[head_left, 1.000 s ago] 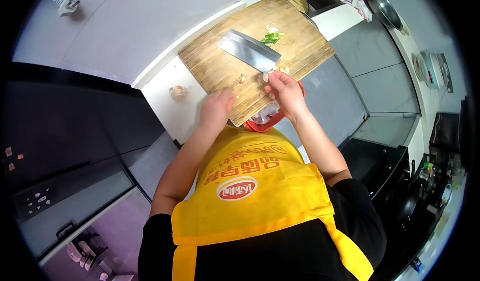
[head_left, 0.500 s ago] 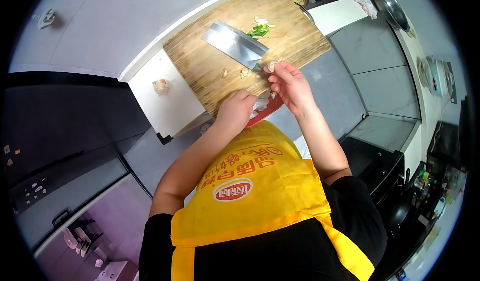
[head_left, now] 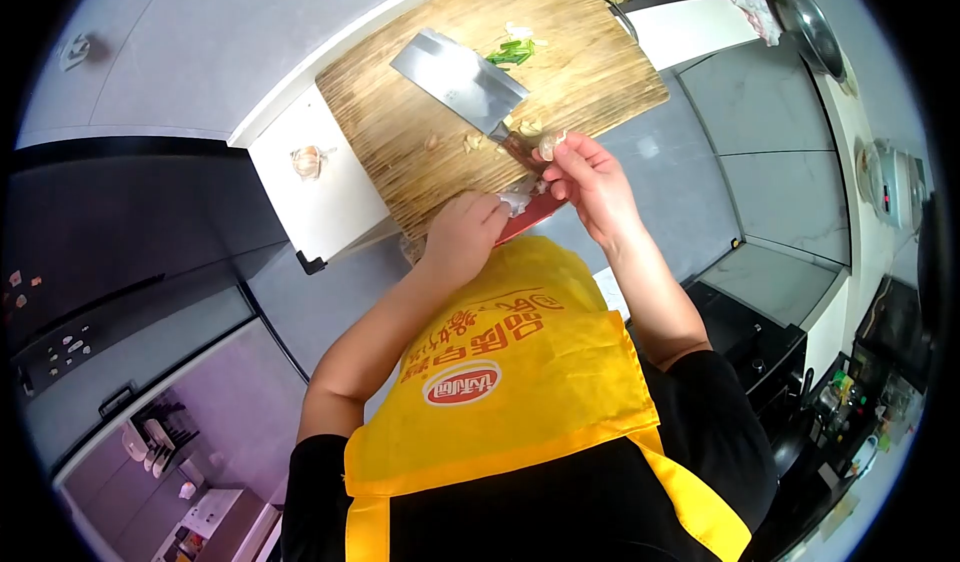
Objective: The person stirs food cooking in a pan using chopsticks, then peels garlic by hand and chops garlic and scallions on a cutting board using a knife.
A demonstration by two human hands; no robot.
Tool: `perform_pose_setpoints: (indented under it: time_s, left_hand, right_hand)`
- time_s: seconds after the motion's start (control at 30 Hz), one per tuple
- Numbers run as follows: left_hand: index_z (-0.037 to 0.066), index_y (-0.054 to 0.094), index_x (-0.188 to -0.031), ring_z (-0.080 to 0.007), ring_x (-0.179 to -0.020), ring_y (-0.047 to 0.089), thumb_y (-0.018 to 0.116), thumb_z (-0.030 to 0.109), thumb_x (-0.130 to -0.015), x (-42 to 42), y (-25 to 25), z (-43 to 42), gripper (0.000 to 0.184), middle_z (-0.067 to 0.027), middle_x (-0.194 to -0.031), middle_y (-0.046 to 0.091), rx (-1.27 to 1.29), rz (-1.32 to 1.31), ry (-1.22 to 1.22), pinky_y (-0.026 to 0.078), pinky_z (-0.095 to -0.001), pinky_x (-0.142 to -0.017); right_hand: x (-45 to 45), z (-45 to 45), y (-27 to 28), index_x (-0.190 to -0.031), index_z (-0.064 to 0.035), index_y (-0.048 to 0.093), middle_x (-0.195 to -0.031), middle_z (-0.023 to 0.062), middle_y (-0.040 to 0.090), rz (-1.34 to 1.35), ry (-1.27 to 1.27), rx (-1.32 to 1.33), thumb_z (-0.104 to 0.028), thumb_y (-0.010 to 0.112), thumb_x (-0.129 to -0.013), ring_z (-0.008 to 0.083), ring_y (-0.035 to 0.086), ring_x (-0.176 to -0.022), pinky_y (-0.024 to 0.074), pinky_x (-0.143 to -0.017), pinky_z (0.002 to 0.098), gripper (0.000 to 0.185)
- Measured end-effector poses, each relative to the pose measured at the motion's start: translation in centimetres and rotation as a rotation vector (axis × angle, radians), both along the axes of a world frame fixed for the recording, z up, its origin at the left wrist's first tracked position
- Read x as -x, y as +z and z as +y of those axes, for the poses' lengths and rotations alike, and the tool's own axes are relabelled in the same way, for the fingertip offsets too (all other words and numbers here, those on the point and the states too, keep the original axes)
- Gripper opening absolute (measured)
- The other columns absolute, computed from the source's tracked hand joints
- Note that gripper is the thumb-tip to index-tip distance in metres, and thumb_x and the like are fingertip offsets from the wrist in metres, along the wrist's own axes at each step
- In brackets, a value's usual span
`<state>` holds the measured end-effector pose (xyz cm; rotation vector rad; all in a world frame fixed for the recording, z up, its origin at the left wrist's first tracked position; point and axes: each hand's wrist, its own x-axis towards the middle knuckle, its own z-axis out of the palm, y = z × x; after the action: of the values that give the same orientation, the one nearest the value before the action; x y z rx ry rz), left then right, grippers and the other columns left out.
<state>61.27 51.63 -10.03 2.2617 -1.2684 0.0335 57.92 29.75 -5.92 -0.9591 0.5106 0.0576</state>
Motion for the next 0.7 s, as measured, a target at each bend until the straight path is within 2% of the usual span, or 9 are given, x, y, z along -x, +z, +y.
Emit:
perform_pose_setpoints:
  time_s: [0.13, 0.2, 0.33, 0.43, 0.5, 0.53, 0.6, 0.63, 0.7]
  left_hand:
    - [0.006, 0.070, -0.101, -0.0267, -0.101, 0.064, 0.061, 0.013, -0.084, 1.9, -1.7, -0.7, 0.020, -0.0055, -0.103, 0.065, 0.043, -0.230, -0.017, 0.054, -0.0378, -0.082]
    - [0.004, 0.070, -0.104, -0.0301, -0.100, 0.065, 0.060, 0.009, -0.085, 2.1, -3.0, -0.6, 0.022, -0.0087, -0.101, 0.067, -0.036, -0.038, 0.056, 0.054, -0.0390, -0.085]
    - [0.007, 0.067, -0.108, -0.0274, -0.100, 0.066, 0.065, 0.013, -0.085, 1.5, -4.2, -0.2, 0.024, -0.0077, -0.104, 0.066, -0.078, 0.168, 0.003, 0.054, -0.0385, -0.081]
    - [0.006, 0.065, -0.111, -0.0259, -0.089, 0.068, 0.074, 0.013, -0.084, 2.1, -2.4, -1.0, 0.029, -0.0093, -0.099, 0.066, 0.121, 0.425, 0.002, 0.055, -0.0374, -0.073]
    - [0.004, 0.064, -0.110, -0.0208, -0.081, 0.069, 0.080, 0.013, -0.083, 1.8, -1.0, -0.2, 0.033, -0.0096, -0.096, 0.067, 0.302, 0.770, 0.313, 0.056, -0.0341, -0.067]
    - [0.004, 0.064, -0.110, -0.0208, -0.081, 0.069, 0.080, 0.013, -0.083, 1.6, 0.0, -0.5, 0.033, -0.0096, -0.096, 0.067, 0.299, 0.768, 0.310, 0.056, -0.0341, -0.067]
    - [0.002, 0.063, -0.117, -0.0106, -0.083, 0.067, 0.075, 0.001, -0.087, 0.4, 2.1, -1.5, 0.033, -0.0053, -0.097, 0.069, 0.661, 0.837, 0.434, 0.054, -0.0246, -0.068]
    - [0.002, 0.067, -0.112, -0.0143, -0.080, 0.070, 0.077, 0.010, -0.087, -0.2, 0.7, -1.3, 0.029, -0.0096, -0.097, 0.073, 0.678, 0.827, 0.408, 0.056, -0.0281, -0.070]
    - [0.002, 0.069, -0.109, -0.0146, -0.079, 0.070, 0.075, 0.011, -0.089, -1.3, 1.8, -0.3, 0.023, -0.0096, -0.094, 0.073, 0.610, 0.806, 0.389, 0.056, -0.0275, -0.070]
  right_hand:
    - [0.6, -0.2, 0.3, -0.116, -0.0025, 0.064, -0.102, 0.0062, 0.071, 0.013, 0.085, 0.116, -0.011, 0.062, -0.099, 0.0074, 0.062, -0.075, 0.0494, -0.062, 0.0212, 0.019]
    - [0.7, 0.0, 0.7, -0.118, -0.0017, 0.063, -0.103, 0.0060, 0.071, -0.008, 0.122, 0.161, -0.009, 0.064, -0.098, 0.0077, 0.062, -0.077, 0.0494, -0.063, 0.0212, 0.021]
    - [0.8, 1.6, 0.2, -0.117, -0.0003, 0.062, -0.104, 0.0056, 0.070, -0.129, 0.099, 0.230, 0.001, 0.068, -0.093, 0.0077, 0.065, -0.088, 0.0521, -0.070, 0.0208, 0.025]
    - [1.2, 1.9, -0.1, -0.117, 0.0000, 0.061, -0.108, 0.0071, 0.070, -0.216, 0.092, 0.304, 0.003, 0.068, -0.092, 0.0081, 0.065, -0.091, 0.0528, -0.072, 0.0214, 0.026]
    - [0.9, 3.1, -0.5, -0.116, 0.0001, 0.062, -0.108, 0.0071, 0.070, -0.228, 0.088, 0.353, 0.004, 0.068, -0.091, 0.0078, 0.065, -0.091, 0.0531, -0.074, 0.0214, 0.026]
    - [1.1, 3.3, -0.6, -0.114, 0.0003, 0.062, -0.107, 0.0065, 0.071, -0.224, 0.082, 0.360, 0.003, 0.068, -0.091, 0.0079, 0.065, -0.090, 0.0530, -0.074, 0.0212, 0.024]
    - [1.1, 3.8, -0.4, -0.113, 0.0004, 0.062, -0.105, 0.0059, 0.071, -0.227, 0.076, 0.364, 0.003, 0.069, -0.091, 0.0079, 0.065, -0.089, 0.0528, -0.075, 0.0210, 0.023]
    - [1.1, 4.1, -0.1, -0.111, 0.0009, 0.062, -0.101, 0.0053, 0.071, -0.217, 0.090, 0.365, 0.004, 0.068, -0.091, 0.0082, 0.066, -0.087, 0.0536, -0.077, 0.0220, 0.020]
    - [0.7, 5.3, 0.0, -0.107, 0.0014, 0.063, -0.094, 0.0044, 0.072, -0.220, 0.083, 0.343, 0.002, 0.068, -0.092, 0.0087, 0.067, -0.084, 0.0545, -0.076, 0.0229, 0.016]
